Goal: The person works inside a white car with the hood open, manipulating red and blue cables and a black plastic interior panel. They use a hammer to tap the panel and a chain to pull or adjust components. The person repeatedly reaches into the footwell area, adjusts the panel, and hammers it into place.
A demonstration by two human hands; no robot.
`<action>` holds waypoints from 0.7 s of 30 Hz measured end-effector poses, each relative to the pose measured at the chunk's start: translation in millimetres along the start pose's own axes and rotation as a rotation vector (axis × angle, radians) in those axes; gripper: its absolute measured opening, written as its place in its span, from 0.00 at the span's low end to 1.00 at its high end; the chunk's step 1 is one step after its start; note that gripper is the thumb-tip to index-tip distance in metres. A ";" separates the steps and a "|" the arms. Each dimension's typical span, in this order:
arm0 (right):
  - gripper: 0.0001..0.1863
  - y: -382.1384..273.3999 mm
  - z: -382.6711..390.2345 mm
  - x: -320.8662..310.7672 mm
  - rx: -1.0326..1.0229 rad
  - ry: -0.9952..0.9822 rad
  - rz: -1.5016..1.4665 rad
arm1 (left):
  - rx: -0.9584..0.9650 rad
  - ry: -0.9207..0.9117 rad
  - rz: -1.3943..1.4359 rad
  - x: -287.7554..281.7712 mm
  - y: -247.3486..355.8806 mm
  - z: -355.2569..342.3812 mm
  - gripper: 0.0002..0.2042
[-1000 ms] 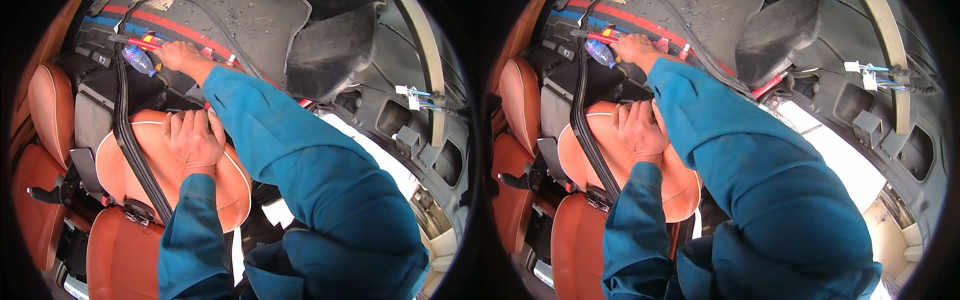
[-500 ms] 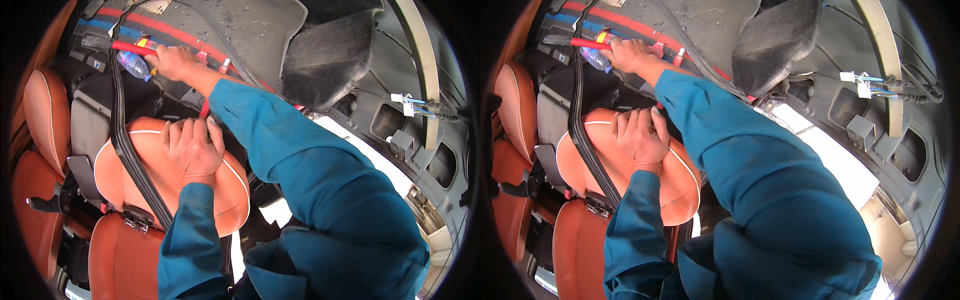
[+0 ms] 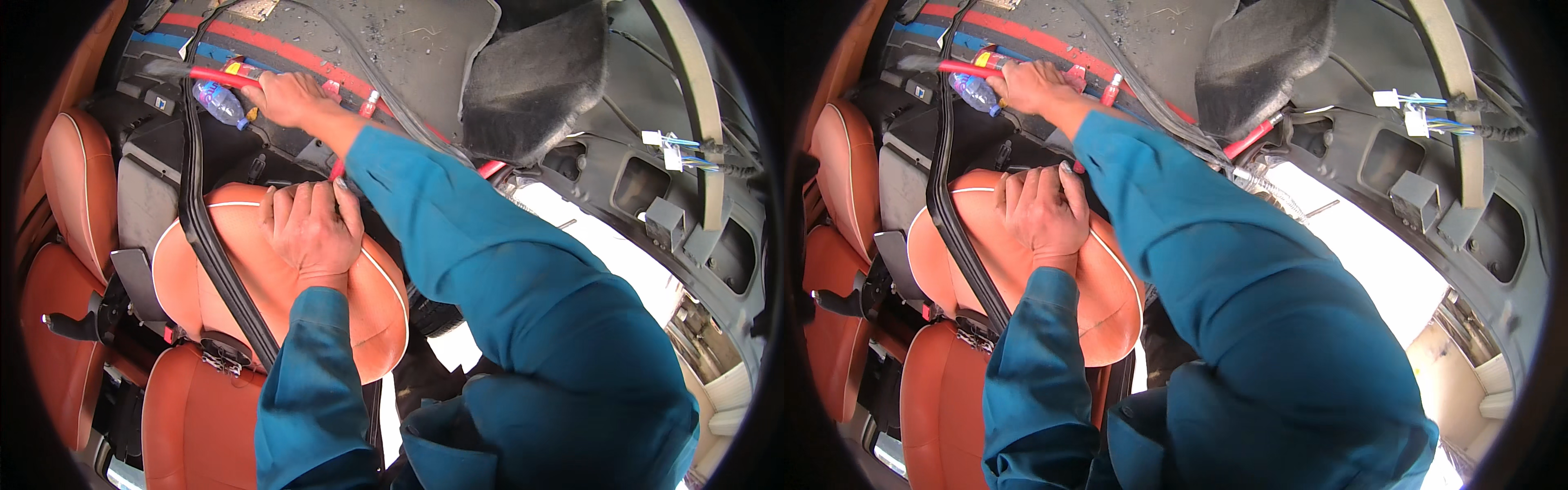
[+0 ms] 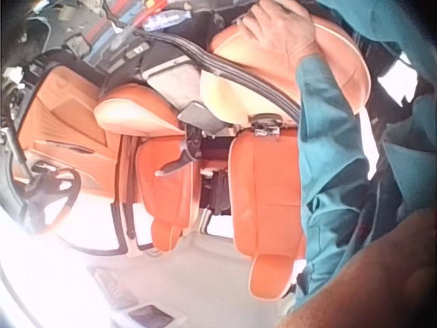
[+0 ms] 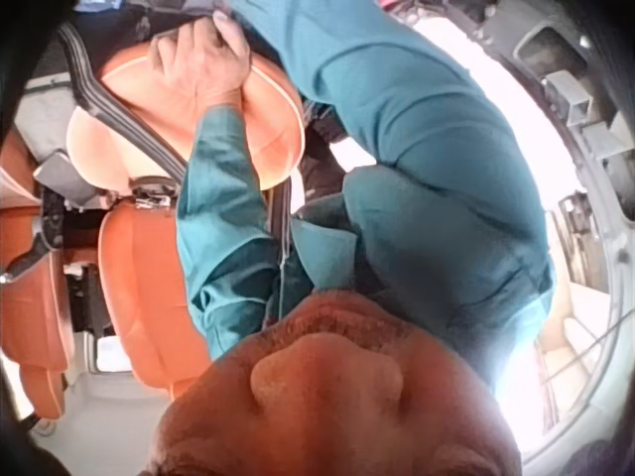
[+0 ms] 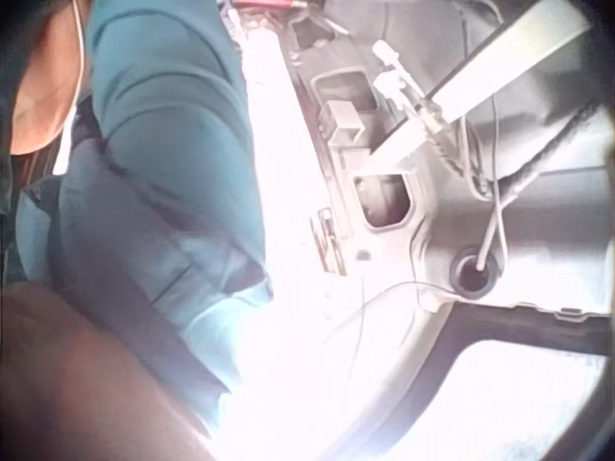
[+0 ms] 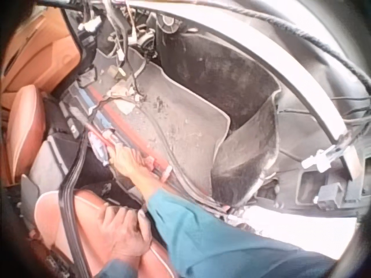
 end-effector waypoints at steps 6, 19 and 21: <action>0.30 -3.9 18.0 -13.7 -0.187 0.174 -0.059 | 0.002 0.038 0.040 -1.8 1.3 -3.1 0.09; 0.36 -1.9 -21.7 3.6 0.016 -0.037 0.044 | -0.007 -0.011 0.084 -10.1 3.3 -4.5 0.10; 0.38 1.2 -33.2 9.1 0.076 -0.106 0.044 | -0.007 -0.034 0.072 -10.8 2.3 -3.0 0.10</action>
Point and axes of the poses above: each hand's wrist, its own z-axis away from the middle knuckle, its own x-axis out of the palm, y = z × x, the point moved 5 cm from there along -z, towards the middle knuckle, and after that the axes turned 2 degrees about -x, right-handed, at the moved point
